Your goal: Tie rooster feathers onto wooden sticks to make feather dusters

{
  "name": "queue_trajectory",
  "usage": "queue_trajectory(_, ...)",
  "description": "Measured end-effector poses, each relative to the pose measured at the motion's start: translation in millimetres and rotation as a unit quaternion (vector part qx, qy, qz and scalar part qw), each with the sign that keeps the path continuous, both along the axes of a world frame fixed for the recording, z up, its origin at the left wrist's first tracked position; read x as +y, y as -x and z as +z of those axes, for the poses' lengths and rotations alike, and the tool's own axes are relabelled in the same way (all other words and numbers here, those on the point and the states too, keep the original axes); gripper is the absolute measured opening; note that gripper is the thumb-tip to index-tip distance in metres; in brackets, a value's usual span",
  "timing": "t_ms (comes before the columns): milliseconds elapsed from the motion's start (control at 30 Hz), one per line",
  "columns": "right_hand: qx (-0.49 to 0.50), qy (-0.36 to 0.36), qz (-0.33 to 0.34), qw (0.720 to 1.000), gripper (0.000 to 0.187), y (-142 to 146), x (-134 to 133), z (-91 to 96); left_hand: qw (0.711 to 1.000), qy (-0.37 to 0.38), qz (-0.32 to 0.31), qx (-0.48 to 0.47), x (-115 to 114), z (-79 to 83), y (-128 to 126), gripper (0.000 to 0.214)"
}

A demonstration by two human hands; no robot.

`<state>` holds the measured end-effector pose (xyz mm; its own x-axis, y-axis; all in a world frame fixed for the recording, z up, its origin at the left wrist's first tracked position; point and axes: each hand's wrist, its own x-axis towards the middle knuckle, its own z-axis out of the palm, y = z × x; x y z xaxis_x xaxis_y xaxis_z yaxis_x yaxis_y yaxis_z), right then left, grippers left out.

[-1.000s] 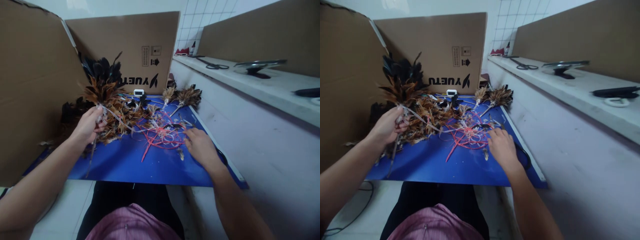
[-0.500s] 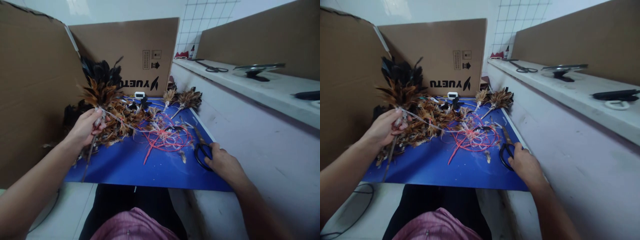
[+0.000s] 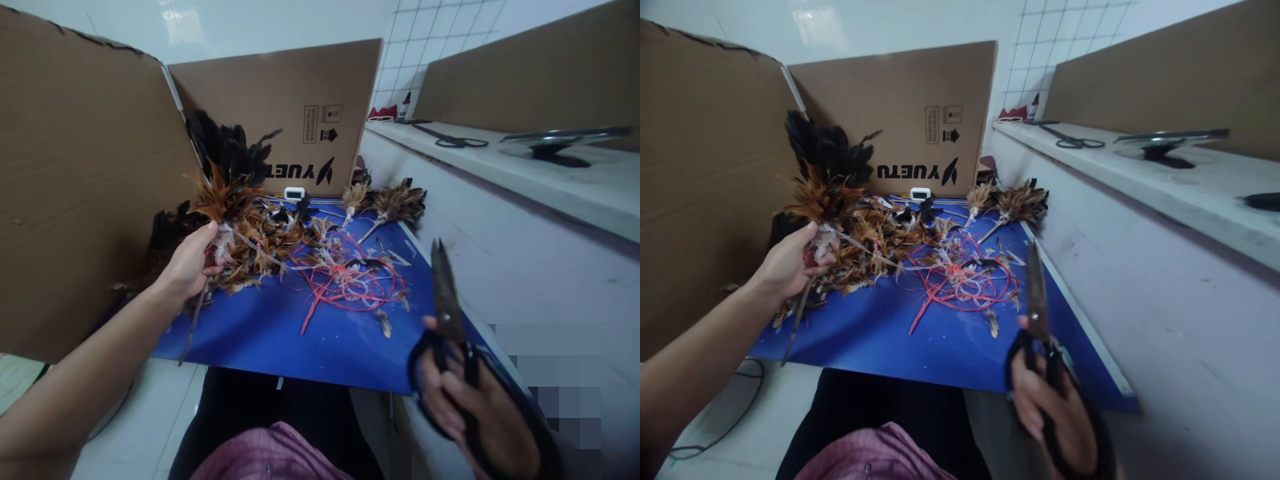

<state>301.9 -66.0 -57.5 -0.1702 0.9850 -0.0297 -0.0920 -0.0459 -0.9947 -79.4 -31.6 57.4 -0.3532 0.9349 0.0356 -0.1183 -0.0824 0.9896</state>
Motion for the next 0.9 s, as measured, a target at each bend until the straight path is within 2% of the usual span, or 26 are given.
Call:
queue_trajectory(33, 0.067, 0.04, 0.055, 0.995, 0.055, 16.4, -8.1, 1.4, 1.0, 0.0, 0.003, 0.001, -0.2, 0.2, -3.3, 0.029)
queue_trajectory(100, 0.169, 0.08, 0.09, 0.978, 0.047, 50.1, -20.9, 3.4, 1.0, -0.001, 0.008, 0.0, -1.6, 0.7, -9.6, 0.029)
queue_trajectory(200, 0.263, 0.115, 0.181, 0.941, 0.044, 93.4, -32.4, 5.3, 1.0, -0.001, 0.007, 0.006, -7.3, 2.0, -16.9, 0.032)
queue_trajectory(300, 0.276, 0.132, 0.269, 0.913, 0.047, 122.0, -37.8, 7.9, 1.0, -0.004, 0.003, 0.019, -15.9, 4.2, -20.3, 0.031)
queue_trajectory(467, 0.287, 0.151, 0.358, 0.876, 0.056, 146.6, -41.2, 11.7, 0.999, -0.021, 0.009, 0.041, -28.8, 6.9, -19.7, 0.03)
queue_trajectory(600, 0.306, 0.189, 0.382, 0.851, 0.055, 157.8, -41.7, 13.4, 0.998, -0.023, 0.019, 0.058, -34.8, 3.4, -18.4, 0.03)
queue_trajectory(900, 0.31, 0.206, 0.346, 0.861, 0.049, 176.2, -39.2, 26.0, 0.999, -0.012, 0.01, 0.052, -37.1, -7.6, -26.9, 0.031)
